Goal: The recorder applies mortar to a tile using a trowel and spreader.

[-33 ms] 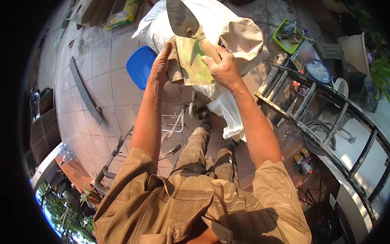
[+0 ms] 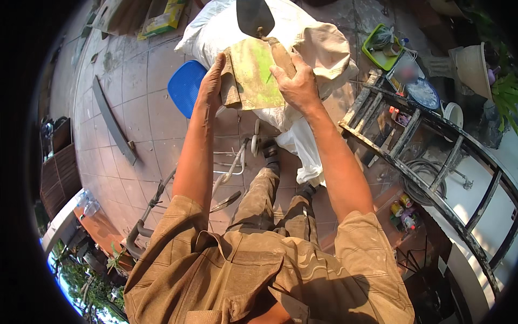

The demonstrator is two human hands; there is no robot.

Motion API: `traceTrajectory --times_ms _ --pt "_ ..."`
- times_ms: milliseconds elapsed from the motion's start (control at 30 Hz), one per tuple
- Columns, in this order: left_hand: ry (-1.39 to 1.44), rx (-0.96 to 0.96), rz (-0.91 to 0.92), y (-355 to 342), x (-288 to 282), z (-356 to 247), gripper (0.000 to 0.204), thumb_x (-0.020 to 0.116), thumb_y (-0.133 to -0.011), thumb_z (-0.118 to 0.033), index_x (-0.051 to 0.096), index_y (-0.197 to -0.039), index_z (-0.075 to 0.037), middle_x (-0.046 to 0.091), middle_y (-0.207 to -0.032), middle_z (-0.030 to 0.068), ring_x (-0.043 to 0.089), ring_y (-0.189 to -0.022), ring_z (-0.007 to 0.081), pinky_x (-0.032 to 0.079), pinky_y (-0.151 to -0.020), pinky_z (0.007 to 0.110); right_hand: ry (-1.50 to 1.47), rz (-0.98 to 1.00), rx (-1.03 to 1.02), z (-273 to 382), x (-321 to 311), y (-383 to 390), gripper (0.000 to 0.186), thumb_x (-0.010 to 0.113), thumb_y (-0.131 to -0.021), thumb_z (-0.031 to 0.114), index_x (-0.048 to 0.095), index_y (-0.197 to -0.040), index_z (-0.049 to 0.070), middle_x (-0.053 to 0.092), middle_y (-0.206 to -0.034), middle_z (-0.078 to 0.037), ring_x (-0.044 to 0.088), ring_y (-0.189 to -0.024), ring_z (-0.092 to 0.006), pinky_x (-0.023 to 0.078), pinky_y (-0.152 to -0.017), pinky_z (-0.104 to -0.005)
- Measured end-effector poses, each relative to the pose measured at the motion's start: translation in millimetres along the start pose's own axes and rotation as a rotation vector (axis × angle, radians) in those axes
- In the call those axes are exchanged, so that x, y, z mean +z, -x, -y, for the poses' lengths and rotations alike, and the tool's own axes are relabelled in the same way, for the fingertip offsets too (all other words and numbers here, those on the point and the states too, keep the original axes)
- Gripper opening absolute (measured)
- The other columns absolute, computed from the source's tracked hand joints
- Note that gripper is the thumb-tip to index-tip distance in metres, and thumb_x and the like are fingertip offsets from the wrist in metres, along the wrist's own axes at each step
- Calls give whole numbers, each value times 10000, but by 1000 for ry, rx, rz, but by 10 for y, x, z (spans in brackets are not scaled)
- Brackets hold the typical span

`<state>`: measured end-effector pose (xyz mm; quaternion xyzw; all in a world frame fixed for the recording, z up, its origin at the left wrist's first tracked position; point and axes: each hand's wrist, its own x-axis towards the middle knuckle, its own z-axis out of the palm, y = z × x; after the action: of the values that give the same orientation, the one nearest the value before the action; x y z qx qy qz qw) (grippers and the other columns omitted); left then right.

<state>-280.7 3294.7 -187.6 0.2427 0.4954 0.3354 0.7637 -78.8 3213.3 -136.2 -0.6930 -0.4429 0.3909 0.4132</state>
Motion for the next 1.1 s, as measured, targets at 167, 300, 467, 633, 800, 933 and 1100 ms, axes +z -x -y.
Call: traceTrajectory --times_ms 167,300,467,633,800,933,1100 --pt "439 71 -114 -425 -227 53 446 392 -1015 -288 398 -1339 19 525 -1311 196 570 -1147 349 505 -921 547 203 -75 187 -43 38 -398 392 682 -821 273 639 -1091 -8 684 -917 -153 643 -814 -219 496 -731 -318" --pt "623 182 -261 -944 -174 179 426 383 -1015 -251 367 -1338 26 510 -1312 193 560 -1161 357 532 -901 549 345 -193 17 -112 122 -454 409 672 -823 314 643 -1074 -8 680 -840 -142 633 -719 -213 496 -680 -351" --pt "123 118 -313 -1631 -516 284 274 611 -911 -265 532 -1104 -89 549 -975 92 596 -793 203 498 -615 363 86 -197 -55 90 140 -13 394 688 -827 271 633 -1107 0 663 -833 -138 626 -720 -215 494 -678 -337" --pt "-197 85 -292 -1719 -248 657 312 648 -864 -291 600 -1104 -99 580 -884 91 553 -775 201 460 -602 375 -37 -211 182 -205 -540 1345 395 683 -863 188 587 -1189 -14 638 -818 -85 586 -687 -138 481 -617 -251" --pt "-61 282 -415 -1166 -224 567 401 607 -858 -316 559 -1163 -60 599 -943 129 579 -745 197 494 -644 348 -336 -297 174 -555 -928 2529 345 633 -892 97 528 -1198 -23 584 -814 -45 514 -538 -67 418 -474 -194" --pt "-34 258 -265 624 1134 1450 407 585 -914 -305 523 -1228 -53 601 -1104 133 621 -956 233 531 -744 356 -240 -143 477 -859 -1541 3127 225 674 -842 72 548 -1012 -2 587 -763 -44 538 -513 -94 427 -442 -209" --pt "-1309 -169 -168 1886 990 3088 1116 756 -581 -691 357 -1446 -110 294 -1430 311 284 -1329 451 286 -1081 503 -59 -203 666 -1836 -1556 3376 268 799 -748 128 573 -855 33 582 -679 -33 541 -512 -98 441 -478 -250"
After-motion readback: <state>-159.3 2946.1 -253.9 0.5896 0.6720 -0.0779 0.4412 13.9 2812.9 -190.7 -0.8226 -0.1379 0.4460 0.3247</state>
